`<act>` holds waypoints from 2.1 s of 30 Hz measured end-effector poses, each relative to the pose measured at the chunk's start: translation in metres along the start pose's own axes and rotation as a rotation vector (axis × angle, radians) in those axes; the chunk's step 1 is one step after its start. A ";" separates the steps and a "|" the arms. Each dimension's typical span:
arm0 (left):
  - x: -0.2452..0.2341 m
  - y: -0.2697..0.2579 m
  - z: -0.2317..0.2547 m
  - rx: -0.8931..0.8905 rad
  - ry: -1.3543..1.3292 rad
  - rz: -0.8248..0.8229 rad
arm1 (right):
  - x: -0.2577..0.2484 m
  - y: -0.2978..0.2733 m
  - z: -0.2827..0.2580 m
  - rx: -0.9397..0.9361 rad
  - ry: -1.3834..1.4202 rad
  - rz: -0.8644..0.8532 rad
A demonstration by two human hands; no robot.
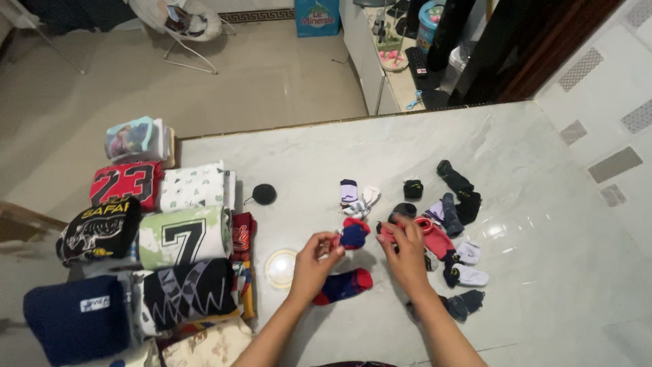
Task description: The person folds a dark garment and places it on a stack of folded clothes. Then the person gathers a pile of socks, pairs them, and folds each pair, placing them on the table.
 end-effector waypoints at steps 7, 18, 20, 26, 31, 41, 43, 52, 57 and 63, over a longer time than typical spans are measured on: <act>-0.017 -0.063 0.004 -0.067 0.113 0.153 | 0.045 -0.036 -0.006 0.538 0.959 -0.016; -0.037 -0.084 -0.045 -0.595 -0.944 -0.069 | 0.044 -0.083 0.030 0.625 1.183 0.221; -0.038 -0.082 -0.041 -0.705 -0.964 -0.121 | 0.049 -0.084 0.029 0.646 1.187 0.180; -0.042 -0.078 -0.063 -0.542 -0.654 -0.085 | 0.051 -0.079 0.023 0.619 1.170 0.094; -0.050 -0.079 -0.103 -0.431 -0.694 0.032 | 0.057 -0.097 0.031 0.648 1.159 0.183; -0.099 -0.089 -0.055 -0.368 -0.218 -0.088 | 0.004 -0.086 0.025 0.735 1.168 0.021; -0.074 -0.095 -0.036 -0.197 -0.150 -0.195 | 0.012 -0.091 0.003 0.854 0.994 -0.066; -0.021 -0.117 -0.026 -0.299 -0.340 -0.475 | 0.017 -0.056 -0.024 0.637 1.292 -0.067; -0.039 -0.113 -0.058 -0.296 -0.268 -0.253 | 0.019 -0.065 0.004 0.679 1.280 0.087; -0.035 -0.104 -0.060 -0.314 -0.305 0.023 | 0.031 -0.072 0.017 0.628 1.272 0.214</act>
Point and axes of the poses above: each hand's wrist, its own y-axis towards the middle knuckle, its own x-axis out of the palm, z = x × y, the point moved 2 cm from there along y, towards the middle knuckle, and after that the axes turned 10 degrees about y, right-handed, at the moved point
